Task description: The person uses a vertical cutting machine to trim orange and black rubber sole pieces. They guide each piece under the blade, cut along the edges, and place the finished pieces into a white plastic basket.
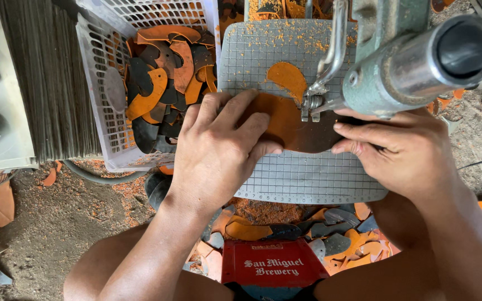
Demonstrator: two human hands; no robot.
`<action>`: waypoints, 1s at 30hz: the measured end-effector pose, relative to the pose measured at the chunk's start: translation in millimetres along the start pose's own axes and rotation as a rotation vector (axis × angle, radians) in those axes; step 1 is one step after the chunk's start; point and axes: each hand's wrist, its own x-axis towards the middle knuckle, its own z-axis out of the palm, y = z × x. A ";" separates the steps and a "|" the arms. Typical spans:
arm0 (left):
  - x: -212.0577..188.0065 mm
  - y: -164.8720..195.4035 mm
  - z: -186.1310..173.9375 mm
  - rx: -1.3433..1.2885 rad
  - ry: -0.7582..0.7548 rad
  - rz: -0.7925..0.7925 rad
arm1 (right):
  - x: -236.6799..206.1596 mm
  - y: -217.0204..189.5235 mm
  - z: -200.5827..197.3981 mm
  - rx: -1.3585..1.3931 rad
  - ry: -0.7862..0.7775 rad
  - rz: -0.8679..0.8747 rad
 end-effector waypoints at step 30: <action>-10.8 39.7 20.6 -0.087 0.098 -0.098 | 36.5 17.6 -15.6 -0.354 0.076 -0.051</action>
